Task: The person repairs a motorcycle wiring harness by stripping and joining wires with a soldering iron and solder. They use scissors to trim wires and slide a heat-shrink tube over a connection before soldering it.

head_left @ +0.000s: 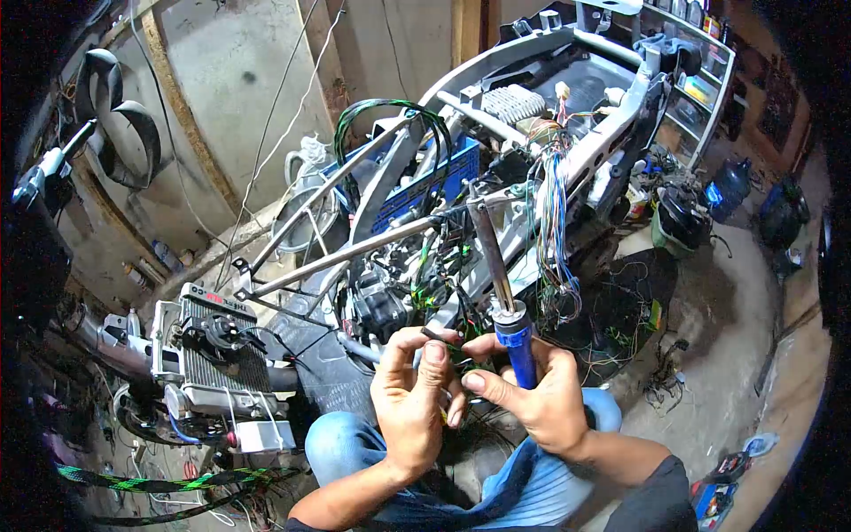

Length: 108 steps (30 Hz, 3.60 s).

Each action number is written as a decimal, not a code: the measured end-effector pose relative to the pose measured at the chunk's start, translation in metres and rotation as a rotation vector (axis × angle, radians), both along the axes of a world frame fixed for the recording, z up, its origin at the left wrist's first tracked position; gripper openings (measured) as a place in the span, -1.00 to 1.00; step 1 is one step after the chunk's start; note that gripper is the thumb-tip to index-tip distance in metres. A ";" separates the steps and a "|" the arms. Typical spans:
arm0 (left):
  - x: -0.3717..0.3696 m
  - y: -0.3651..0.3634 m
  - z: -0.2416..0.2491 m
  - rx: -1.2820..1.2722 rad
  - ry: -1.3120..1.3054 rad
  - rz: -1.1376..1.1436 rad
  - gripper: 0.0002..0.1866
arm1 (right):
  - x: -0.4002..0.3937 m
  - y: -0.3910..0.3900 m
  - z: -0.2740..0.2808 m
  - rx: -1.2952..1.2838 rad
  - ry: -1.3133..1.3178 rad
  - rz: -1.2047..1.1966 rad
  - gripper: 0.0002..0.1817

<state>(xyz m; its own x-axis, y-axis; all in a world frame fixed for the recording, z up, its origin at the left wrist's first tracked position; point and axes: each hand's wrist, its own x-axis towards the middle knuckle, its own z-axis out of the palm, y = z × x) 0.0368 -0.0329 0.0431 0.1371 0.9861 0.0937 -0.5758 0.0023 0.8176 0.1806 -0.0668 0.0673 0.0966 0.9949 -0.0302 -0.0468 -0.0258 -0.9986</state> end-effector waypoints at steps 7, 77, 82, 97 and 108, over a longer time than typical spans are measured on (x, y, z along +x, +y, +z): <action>0.000 -0.002 0.006 0.019 0.036 -0.018 -0.77 | 0.000 0.001 0.005 -0.018 0.028 -0.048 -0.78; -0.008 0.005 -0.012 0.706 0.577 0.257 -0.76 | 0.020 0.001 -0.008 0.036 0.126 0.166 -0.77; -0.008 0.009 -0.015 0.778 0.599 0.288 -0.77 | 0.021 -0.001 -0.005 -0.021 0.082 0.164 -0.77; -0.015 0.012 -0.018 0.916 0.608 0.276 -0.70 | 0.027 0.001 -0.004 0.028 0.117 0.293 -0.81; -0.015 -0.015 -0.034 1.009 0.747 0.319 -0.60 | 0.014 -0.034 -0.032 -0.115 0.469 0.146 -0.81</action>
